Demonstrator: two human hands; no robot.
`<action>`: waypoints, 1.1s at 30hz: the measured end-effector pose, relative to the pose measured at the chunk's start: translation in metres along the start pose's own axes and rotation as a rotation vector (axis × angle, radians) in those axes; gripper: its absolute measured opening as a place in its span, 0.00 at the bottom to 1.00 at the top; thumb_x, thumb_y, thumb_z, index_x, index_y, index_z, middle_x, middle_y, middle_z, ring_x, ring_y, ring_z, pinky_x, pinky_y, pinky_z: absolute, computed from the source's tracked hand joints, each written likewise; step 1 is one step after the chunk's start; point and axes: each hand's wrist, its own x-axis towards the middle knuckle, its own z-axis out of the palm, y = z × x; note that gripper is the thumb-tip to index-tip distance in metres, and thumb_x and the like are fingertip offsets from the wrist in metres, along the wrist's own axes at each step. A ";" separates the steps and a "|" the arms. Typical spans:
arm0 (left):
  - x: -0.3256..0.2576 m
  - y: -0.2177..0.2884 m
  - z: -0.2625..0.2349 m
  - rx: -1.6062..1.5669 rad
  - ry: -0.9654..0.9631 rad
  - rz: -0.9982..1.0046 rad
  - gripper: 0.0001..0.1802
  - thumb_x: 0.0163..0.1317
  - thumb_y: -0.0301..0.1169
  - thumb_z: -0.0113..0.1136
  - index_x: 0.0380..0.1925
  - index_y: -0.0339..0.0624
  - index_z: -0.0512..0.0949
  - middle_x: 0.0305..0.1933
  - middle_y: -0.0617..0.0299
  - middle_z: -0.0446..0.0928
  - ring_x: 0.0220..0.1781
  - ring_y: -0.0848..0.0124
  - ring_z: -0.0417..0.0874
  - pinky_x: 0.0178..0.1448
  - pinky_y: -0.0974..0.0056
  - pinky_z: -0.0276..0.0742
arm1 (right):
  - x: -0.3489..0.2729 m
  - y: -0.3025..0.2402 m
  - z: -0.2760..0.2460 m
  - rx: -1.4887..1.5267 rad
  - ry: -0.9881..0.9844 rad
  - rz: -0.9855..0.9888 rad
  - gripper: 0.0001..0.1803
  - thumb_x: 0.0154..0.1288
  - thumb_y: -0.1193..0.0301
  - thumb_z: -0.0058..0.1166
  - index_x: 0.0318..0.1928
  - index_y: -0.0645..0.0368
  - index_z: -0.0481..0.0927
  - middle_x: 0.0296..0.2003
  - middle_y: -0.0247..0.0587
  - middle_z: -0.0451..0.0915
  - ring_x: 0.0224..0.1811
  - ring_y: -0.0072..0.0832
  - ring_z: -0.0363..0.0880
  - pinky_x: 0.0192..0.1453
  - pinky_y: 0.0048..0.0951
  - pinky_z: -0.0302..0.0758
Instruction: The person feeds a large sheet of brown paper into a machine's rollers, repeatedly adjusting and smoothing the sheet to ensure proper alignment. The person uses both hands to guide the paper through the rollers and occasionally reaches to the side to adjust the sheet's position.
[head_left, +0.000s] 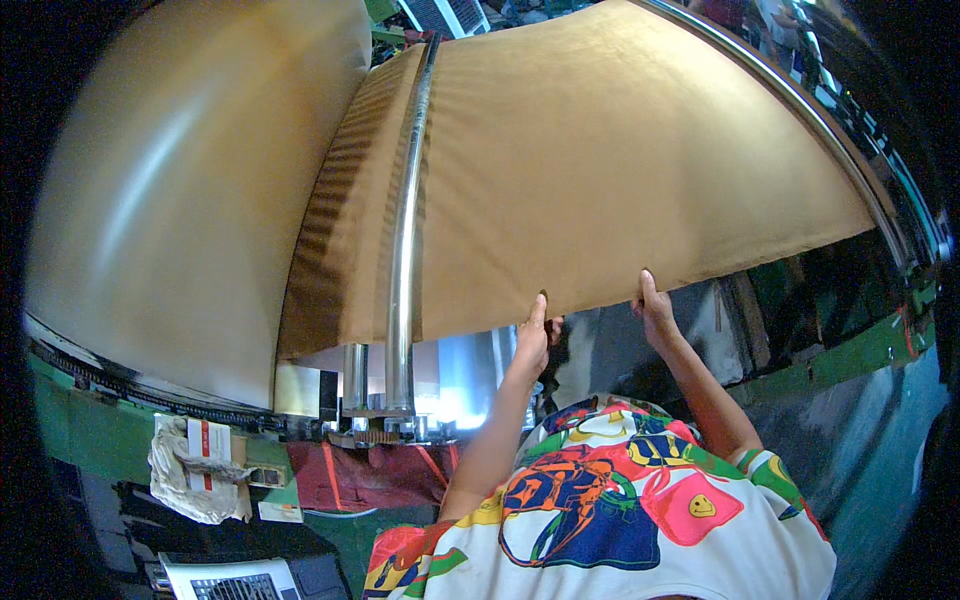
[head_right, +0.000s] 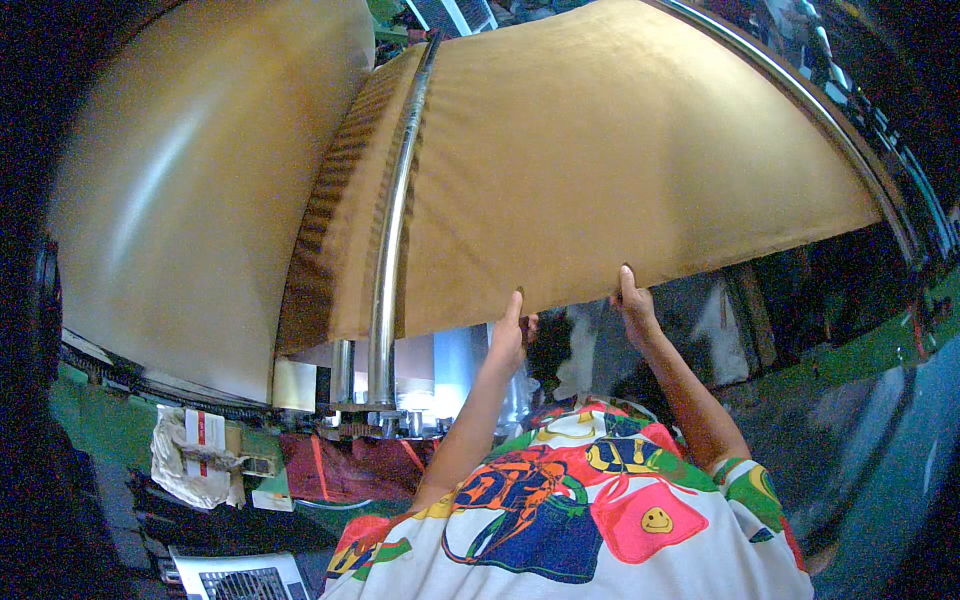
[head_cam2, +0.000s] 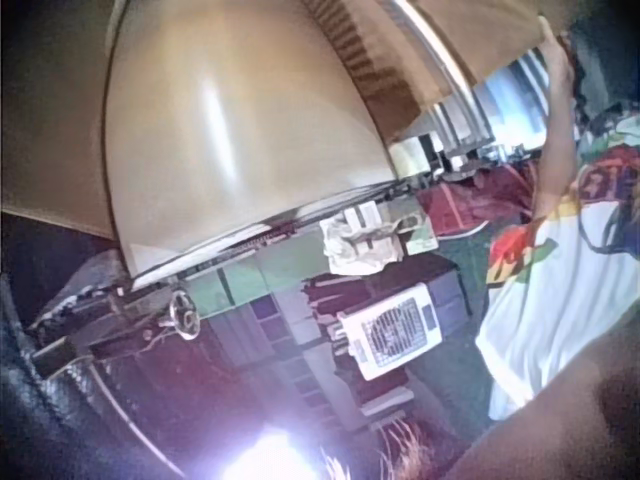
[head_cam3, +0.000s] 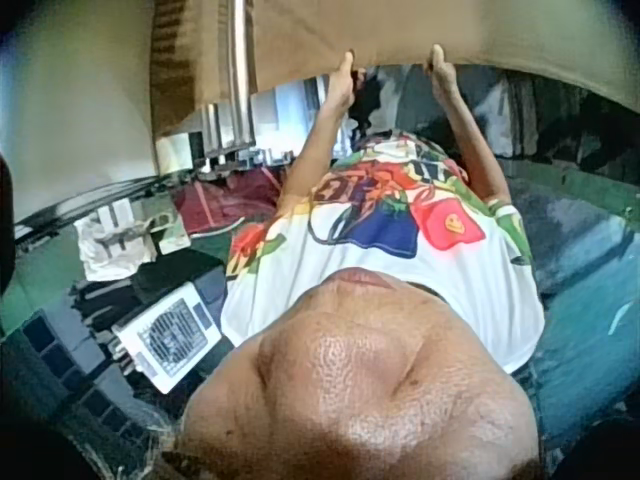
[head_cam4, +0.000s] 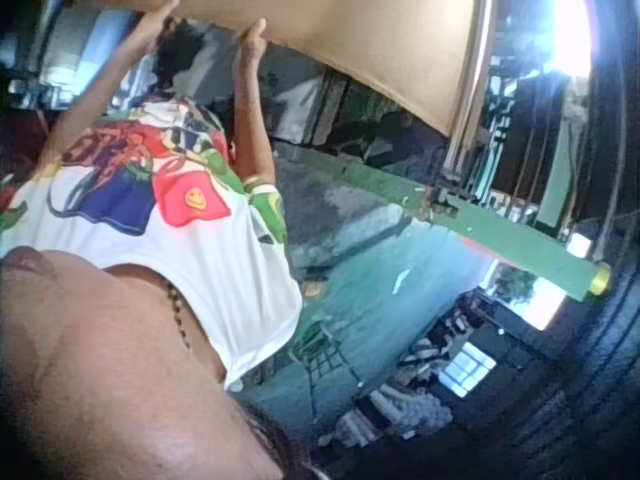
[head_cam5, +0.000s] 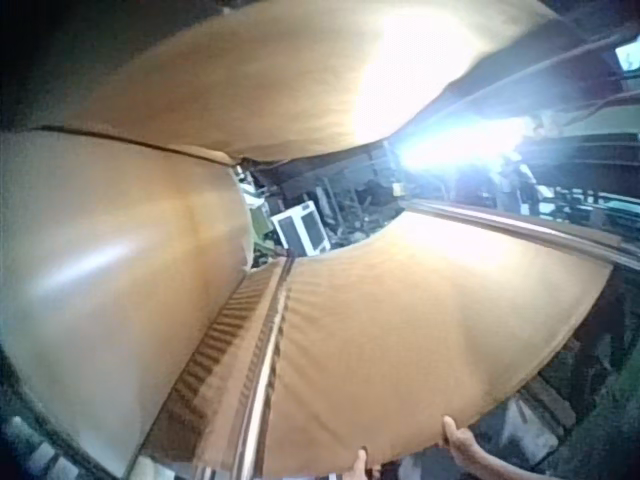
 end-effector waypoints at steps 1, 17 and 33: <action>0.001 0.000 -0.002 0.013 -0.006 -0.010 0.20 0.58 0.50 0.52 0.30 0.43 0.72 0.19 0.65 0.71 0.18 0.78 0.69 0.21 0.74 0.64 | -0.003 -0.004 0.002 0.039 0.000 0.020 0.20 0.63 0.54 0.42 0.19 0.51 0.68 0.12 0.26 0.63 0.14 0.18 0.59 0.19 0.22 0.56; 0.002 0.022 -0.032 -0.086 -0.029 0.082 0.19 0.57 0.49 0.53 0.32 0.43 0.69 0.18 0.63 0.71 0.15 0.77 0.68 0.18 0.74 0.62 | 0.041 -0.074 -0.136 0.149 0.201 0.011 0.11 0.61 0.57 0.51 0.29 0.50 0.73 0.11 0.25 0.52 0.12 0.17 0.49 0.17 0.24 0.48; 0.000 0.035 -0.067 -0.132 -0.042 0.111 0.17 0.58 0.47 0.54 0.30 0.43 0.69 0.17 0.62 0.71 0.15 0.76 0.69 0.17 0.73 0.62 | 0.042 -0.074 -0.110 0.241 0.274 -0.085 0.14 0.66 0.59 0.38 0.36 0.54 0.73 0.20 0.27 0.70 0.18 0.21 0.65 0.22 0.22 0.61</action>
